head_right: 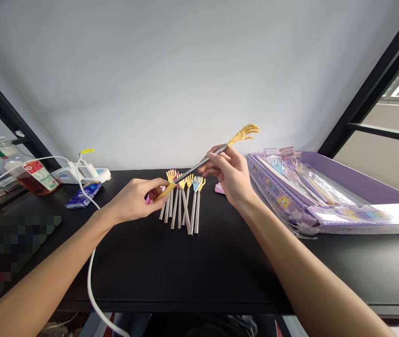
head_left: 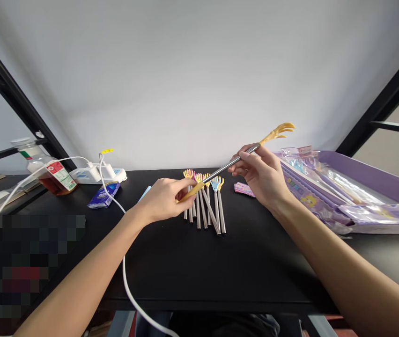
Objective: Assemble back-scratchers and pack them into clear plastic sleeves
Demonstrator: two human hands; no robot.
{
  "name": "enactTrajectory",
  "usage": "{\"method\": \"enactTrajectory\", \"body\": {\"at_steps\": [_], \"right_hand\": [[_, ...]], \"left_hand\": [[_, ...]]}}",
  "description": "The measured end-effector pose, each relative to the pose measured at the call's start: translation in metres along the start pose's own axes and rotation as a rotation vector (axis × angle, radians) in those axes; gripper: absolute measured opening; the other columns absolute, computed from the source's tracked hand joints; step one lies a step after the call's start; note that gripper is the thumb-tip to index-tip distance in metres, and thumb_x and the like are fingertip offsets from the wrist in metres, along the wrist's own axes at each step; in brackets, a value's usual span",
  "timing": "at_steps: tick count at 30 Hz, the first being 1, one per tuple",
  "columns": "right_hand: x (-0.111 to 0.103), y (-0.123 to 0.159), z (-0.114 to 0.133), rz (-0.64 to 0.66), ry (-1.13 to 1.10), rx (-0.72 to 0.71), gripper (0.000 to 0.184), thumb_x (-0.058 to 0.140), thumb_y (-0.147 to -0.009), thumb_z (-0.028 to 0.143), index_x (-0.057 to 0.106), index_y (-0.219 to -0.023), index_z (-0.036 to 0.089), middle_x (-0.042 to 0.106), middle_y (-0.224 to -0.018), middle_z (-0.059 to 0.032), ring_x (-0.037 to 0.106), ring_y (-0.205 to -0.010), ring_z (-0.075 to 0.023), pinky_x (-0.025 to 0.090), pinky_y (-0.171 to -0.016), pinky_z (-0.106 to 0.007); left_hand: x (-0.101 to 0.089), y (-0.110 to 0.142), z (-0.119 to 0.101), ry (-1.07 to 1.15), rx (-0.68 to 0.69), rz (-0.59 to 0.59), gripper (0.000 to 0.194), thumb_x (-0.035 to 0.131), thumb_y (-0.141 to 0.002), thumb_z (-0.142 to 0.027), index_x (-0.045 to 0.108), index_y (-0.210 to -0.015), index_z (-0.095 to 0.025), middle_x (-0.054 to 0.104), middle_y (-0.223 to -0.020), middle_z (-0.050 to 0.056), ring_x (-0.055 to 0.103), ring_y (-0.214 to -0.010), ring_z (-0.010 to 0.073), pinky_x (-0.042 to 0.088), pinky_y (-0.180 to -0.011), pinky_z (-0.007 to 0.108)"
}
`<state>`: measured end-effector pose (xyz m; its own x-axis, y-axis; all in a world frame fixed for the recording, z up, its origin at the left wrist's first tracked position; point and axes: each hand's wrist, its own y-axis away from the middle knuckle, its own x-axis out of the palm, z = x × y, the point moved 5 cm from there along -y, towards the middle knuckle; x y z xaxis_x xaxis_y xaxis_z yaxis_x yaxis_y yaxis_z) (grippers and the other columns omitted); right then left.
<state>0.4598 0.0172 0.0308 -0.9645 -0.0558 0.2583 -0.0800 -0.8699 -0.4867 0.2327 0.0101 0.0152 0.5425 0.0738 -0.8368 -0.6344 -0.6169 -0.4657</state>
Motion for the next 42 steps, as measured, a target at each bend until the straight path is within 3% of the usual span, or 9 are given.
{"method": "enactTrajectory", "body": {"at_steps": [3, 8, 11, 16, 24, 31, 38, 42], "right_hand": [[-0.004, -0.002, 0.000, 0.052, 0.014, 0.052, 0.029, 0.088, -0.071, 0.038, 0.068, -0.079, 0.020, 0.067, -0.066, -0.0003, 0.072, -0.066, -0.0159, 0.056, -0.060, -0.024], [-0.014, -0.004, 0.003, 0.116, 0.069, 0.074, 0.030, 0.090, -0.071, 0.039, 0.072, -0.082, 0.017, 0.071, -0.067, -0.0036, 0.067, -0.055, -0.0144, 0.052, -0.050, -0.025], [-0.017, -0.004, 0.007, 0.117, 0.090, 0.046, 0.029, 0.091, -0.070, 0.037, 0.072, -0.080, 0.018, 0.070, -0.064, -0.0020, 0.068, -0.056, -0.0153, 0.053, -0.053, -0.026], [-0.017, -0.001, 0.007, 0.140, 0.161, 0.086, 0.029, 0.090, -0.070, 0.038, 0.071, -0.078, 0.019, 0.070, -0.066, -0.0033, 0.066, -0.056, -0.0166, 0.054, -0.053, -0.030], [-0.023, 0.001, -0.002, 0.204, 0.215, 0.169, 0.032, 0.091, -0.068, 0.043, 0.073, -0.077, 0.017, 0.072, -0.068, -0.0065, 0.068, -0.058, -0.0188, 0.055, -0.054, -0.031], [-0.010, 0.009, -0.021, 0.374, 0.265, 0.186, 0.030, 0.087, -0.075, 0.043, 0.075, -0.086, 0.017, 0.074, -0.067, -0.0055, 0.068, -0.059, -0.0179, 0.055, -0.059, -0.030], [-0.008, 0.007, -0.015, 0.336, 0.264, 0.213, 0.038, 0.088, -0.072, 0.042, 0.072, -0.096, 0.018, 0.067, -0.063, 0.0000, 0.062, -0.057, -0.0147, 0.050, -0.057, -0.028], [-0.019, 0.001, -0.008, 0.214, 0.111, 0.243, 0.039, 0.088, -0.072, 0.044, 0.065, -0.095, 0.023, 0.060, -0.061, 0.0040, 0.053, -0.051, -0.0115, 0.043, -0.050, -0.026]], "left_hand": [[-0.001, -0.001, 0.001, 0.011, -0.031, -0.012, 0.025, 0.050, -0.102, -0.038, 0.061, -0.113, -0.019, 0.063, -0.071, -0.003, 0.060, -0.058, 0.0118, 0.045, -0.057, 0.024], [-0.004, -0.002, -0.002, 0.000, -0.027, -0.028, 0.021, 0.038, -0.107, -0.032, 0.056, -0.109, -0.020, 0.067, -0.084, 0.001, 0.065, -0.065, 0.0134, 0.050, -0.062, 0.025], [-0.005, -0.002, -0.002, -0.002, -0.033, -0.045, 0.024, 0.036, -0.108, -0.031, 0.057, -0.112, -0.020, 0.067, -0.087, 0.001, 0.064, -0.061, 0.0119, 0.052, -0.064, 0.026], [-0.002, 0.000, 0.003, -0.052, -0.019, -0.039, 0.027, 0.036, -0.108, -0.031, 0.057, -0.121, -0.022, 0.068, -0.086, -0.001, 0.056, -0.048, 0.0075, 0.052, -0.062, 0.025], [0.002, 0.002, 0.003, -0.119, 0.068, -0.081, 0.026, 0.039, -0.108, -0.030, 0.062, -0.115, -0.020, 0.072, -0.098, 0.003, 0.069, -0.071, 0.0119, 0.048, -0.059, 0.022], [0.019, 0.003, 0.001, -0.254, 0.100, -0.070, 0.031, 0.038, -0.108, -0.035, 0.063, -0.119, -0.021, 0.075, -0.107, 0.003, 0.072, -0.078, 0.0163, 0.051, -0.066, 0.027], [0.013, 0.000, 0.002, -0.204, 0.062, -0.093, 0.030, 0.042, -0.107, -0.033, 0.062, -0.125, -0.021, 0.074, -0.118, 0.005, 0.074, -0.089, 0.0178, 0.055, -0.073, 0.027], [0.006, 0.000, 0.009, -0.129, 0.017, -0.081, 0.030, 0.042, -0.107, -0.033, 0.061, -0.125, -0.021, 0.075, -0.106, 0.003, 0.066, -0.057, 0.0091, 0.054, -0.063, 0.024]]}}
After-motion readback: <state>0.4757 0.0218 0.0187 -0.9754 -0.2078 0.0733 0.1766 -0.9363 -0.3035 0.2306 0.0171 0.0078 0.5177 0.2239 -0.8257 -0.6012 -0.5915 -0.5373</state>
